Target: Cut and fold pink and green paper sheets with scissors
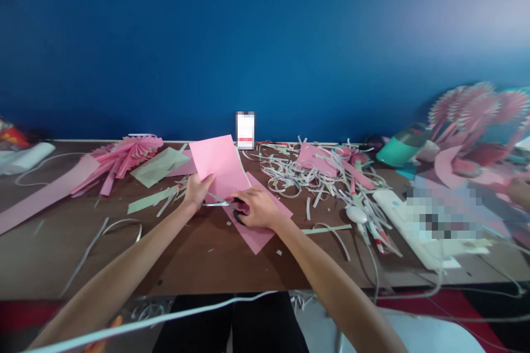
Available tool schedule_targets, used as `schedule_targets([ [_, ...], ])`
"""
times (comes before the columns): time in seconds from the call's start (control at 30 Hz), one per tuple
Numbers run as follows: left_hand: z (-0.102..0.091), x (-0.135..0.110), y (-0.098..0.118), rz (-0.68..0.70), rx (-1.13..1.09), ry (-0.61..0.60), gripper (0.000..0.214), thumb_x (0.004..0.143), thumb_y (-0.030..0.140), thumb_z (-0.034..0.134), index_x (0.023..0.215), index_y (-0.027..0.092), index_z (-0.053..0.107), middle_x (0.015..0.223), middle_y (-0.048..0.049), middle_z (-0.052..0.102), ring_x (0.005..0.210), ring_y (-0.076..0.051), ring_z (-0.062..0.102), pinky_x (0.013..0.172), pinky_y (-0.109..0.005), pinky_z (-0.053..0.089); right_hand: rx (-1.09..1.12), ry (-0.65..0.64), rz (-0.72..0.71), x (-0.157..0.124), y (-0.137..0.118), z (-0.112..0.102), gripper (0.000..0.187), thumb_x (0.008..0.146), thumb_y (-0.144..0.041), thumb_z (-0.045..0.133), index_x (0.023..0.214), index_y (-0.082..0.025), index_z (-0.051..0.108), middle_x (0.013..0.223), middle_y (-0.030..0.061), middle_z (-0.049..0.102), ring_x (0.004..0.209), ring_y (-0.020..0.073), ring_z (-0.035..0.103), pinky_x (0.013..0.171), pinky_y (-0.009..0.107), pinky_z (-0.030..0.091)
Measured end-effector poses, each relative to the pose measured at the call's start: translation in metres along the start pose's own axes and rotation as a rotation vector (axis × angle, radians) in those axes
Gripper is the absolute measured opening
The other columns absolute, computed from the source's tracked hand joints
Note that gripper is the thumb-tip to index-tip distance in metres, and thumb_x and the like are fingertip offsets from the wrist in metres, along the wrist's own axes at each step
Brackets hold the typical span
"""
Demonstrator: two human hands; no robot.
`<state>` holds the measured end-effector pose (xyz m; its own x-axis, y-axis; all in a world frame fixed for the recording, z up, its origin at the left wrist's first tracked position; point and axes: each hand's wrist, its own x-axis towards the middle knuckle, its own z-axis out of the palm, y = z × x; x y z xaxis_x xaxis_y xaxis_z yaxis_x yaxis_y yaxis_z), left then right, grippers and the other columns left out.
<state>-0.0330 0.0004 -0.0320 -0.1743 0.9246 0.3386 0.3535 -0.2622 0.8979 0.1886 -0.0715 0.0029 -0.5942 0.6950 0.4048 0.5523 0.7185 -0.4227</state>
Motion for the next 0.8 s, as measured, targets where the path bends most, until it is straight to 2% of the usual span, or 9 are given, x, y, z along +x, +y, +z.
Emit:
schedule_targets([
  [0.13,0.0,0.001,-0.001,-0.026,0.028,-0.01,0.036,0.074,0.038,0.06,0.092,0.009,0.068,0.092,-0.0116,0.07,0.085,-0.027,0.064,0.072,-0.032,0.049,0.089,0.093,0.063,-0.001,0.001,-0.001,0.039,0.075,-0.021,0.059,0.114,-0.024,0.058,0.082,0.0004,0.068,0.075,0.0186,0.063,0.081,0.033,0.044],
  [0.2,0.0,0.002,-0.002,-0.032,0.058,-0.006,0.035,0.074,0.038,0.06,0.092,0.009,0.068,0.092,-0.0115,0.07,0.085,-0.027,0.065,0.072,-0.032,0.049,0.122,0.155,0.105,0.0,0.003,-0.001,0.04,0.078,-0.026,0.059,0.117,-0.024,0.056,0.086,0.0011,0.068,0.073,0.0177,0.062,0.08,0.033,0.044],
  [0.3,0.0,0.004,-0.003,-0.015,0.105,-0.014,0.034,0.075,0.038,0.059,0.09,0.01,0.069,0.089,-0.0103,0.071,0.082,-0.027,0.065,0.071,-0.031,0.049,0.09,0.191,0.136,0.001,0.004,-0.001,0.046,0.08,-0.029,0.058,0.125,-0.022,0.05,0.111,0.0059,0.065,0.094,0.0215,0.061,0.09,0.038,0.04],
  [0.4,0.0,0.004,-0.004,0.034,0.113,-0.035,0.035,0.075,0.039,0.059,0.09,0.01,0.069,0.088,-0.011,0.071,0.082,-0.027,0.065,0.073,-0.032,0.049,0.021,0.061,0.066,0.002,0.004,-0.001,0.054,0.077,-0.025,0.059,0.129,-0.022,0.047,0.123,0.0074,0.059,0.111,0.0237,0.055,0.096,0.038,0.037],
  [0.47,0.0,0.004,-0.005,0.043,0.085,-0.028,0.036,0.073,0.039,0.061,0.091,0.009,0.068,0.09,-0.012,0.07,0.084,-0.028,0.064,0.075,-0.033,0.048,-0.024,-0.037,0.016,0.002,0.003,0.0,0.055,0.074,-0.024,0.061,0.128,-0.021,0.049,0.118,0.0076,0.062,0.108,0.0236,0.056,0.095,0.037,0.038],
  [0.53,0.0,0.003,-0.006,0.035,0.039,-0.013,0.035,0.072,0.038,0.063,0.091,0.01,0.068,0.091,-0.0116,0.07,0.085,-0.027,0.064,0.076,-0.033,0.048,-0.067,-0.076,0.003,0.002,0.003,0.001,0.054,0.072,-0.026,0.063,0.125,-0.019,0.052,0.109,0.0079,0.066,0.1,0.0239,0.059,0.093,0.036,0.039],
  [0.7,0.0,0.004,-0.009,-0.012,0.01,0.023,0.035,0.071,0.038,0.064,0.089,0.01,0.069,0.089,-0.0113,0.07,0.084,-0.028,0.064,0.072,-0.033,0.048,-0.043,-0.014,0.018,0.001,0.003,0.001,0.05,0.07,-0.023,0.062,0.119,-0.02,0.057,0.105,0.0068,0.067,0.095,0.0227,0.06,0.087,0.033,0.041],
  [0.8,0.001,0.006,-0.012,-0.04,0.034,0.051,0.032,0.068,0.038,0.066,0.083,0.009,0.069,0.081,-0.0111,0.069,0.081,-0.029,0.063,0.071,-0.034,0.047,0.077,0.058,0.061,-0.001,0.006,0.001,0.037,0.073,-0.024,0.06,0.11,-0.02,0.061,0.088,0.0039,0.069,0.077,0.0174,0.061,0.077,0.029,0.044],
])
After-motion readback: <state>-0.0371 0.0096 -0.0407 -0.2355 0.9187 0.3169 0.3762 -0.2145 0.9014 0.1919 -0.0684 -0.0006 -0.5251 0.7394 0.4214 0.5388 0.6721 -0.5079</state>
